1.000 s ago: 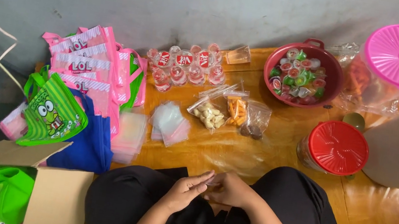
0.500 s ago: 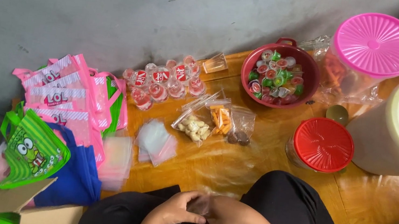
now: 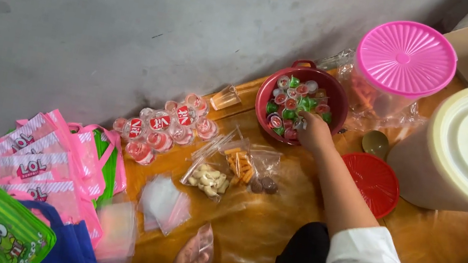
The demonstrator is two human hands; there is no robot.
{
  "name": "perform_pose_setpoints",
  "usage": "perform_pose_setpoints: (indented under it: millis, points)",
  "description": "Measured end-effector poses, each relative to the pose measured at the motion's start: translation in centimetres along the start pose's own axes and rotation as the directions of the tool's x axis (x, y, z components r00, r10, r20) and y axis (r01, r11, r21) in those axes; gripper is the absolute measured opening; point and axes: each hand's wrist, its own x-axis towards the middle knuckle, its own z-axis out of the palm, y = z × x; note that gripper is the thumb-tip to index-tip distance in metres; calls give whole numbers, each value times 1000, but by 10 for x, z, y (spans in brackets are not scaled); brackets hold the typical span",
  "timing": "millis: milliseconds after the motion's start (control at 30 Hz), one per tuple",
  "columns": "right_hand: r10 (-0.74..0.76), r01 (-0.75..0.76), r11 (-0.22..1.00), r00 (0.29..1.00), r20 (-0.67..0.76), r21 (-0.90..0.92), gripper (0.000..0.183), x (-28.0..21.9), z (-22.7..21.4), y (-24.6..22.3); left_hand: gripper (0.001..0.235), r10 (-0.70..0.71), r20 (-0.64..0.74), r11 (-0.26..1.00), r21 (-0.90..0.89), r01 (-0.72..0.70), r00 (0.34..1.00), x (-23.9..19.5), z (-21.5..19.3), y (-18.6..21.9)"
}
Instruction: The person sits on the floor and packs various snacks into small clear plastic bags. They scoop cookies and cashews using a plastic spoon, add candies by hand, and place the filled bags into a green reusable shopping bag.
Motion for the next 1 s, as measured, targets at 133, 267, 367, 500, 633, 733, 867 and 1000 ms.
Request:
perform_pose_setpoints:
  millis: [133,267,367,500,633,733,867,1000]
  points:
    - [-100,105,930,994,34,-352,62,73,56,59,92,39,-25,998,-49,-40,999,8,-9,-11]
    - [20,-47,985,986,-164,-163,25,54,55,41,99,-74,-73,996,-51,70,995,12,-9,-14]
    - [54,-61,998,978,-201,-28,23,33,42,26,98,-69,-49,996,-52,66,996,11,-6,-13]
    - [-37,30,981,999,-32,-194,25,14,36,10,99,22,43,995,-103,-17,999,13,-9,-22]
    - [19,10,941,996,83,-337,38,19,43,-1,90,100,46,988,-119,-94,994,11,-8,-27]
    - [178,-79,920,957,230,-385,42,19,39,-15,85,69,36,996,-59,-67,997,11,-8,-24]
    - [278,-105,867,913,299,-487,64,18,43,-14,85,55,20,997,-57,-54,998,11,-10,-30]
    - [277,-119,888,910,309,-445,72,0,27,-25,75,107,36,994,-32,-105,994,6,-2,-15]
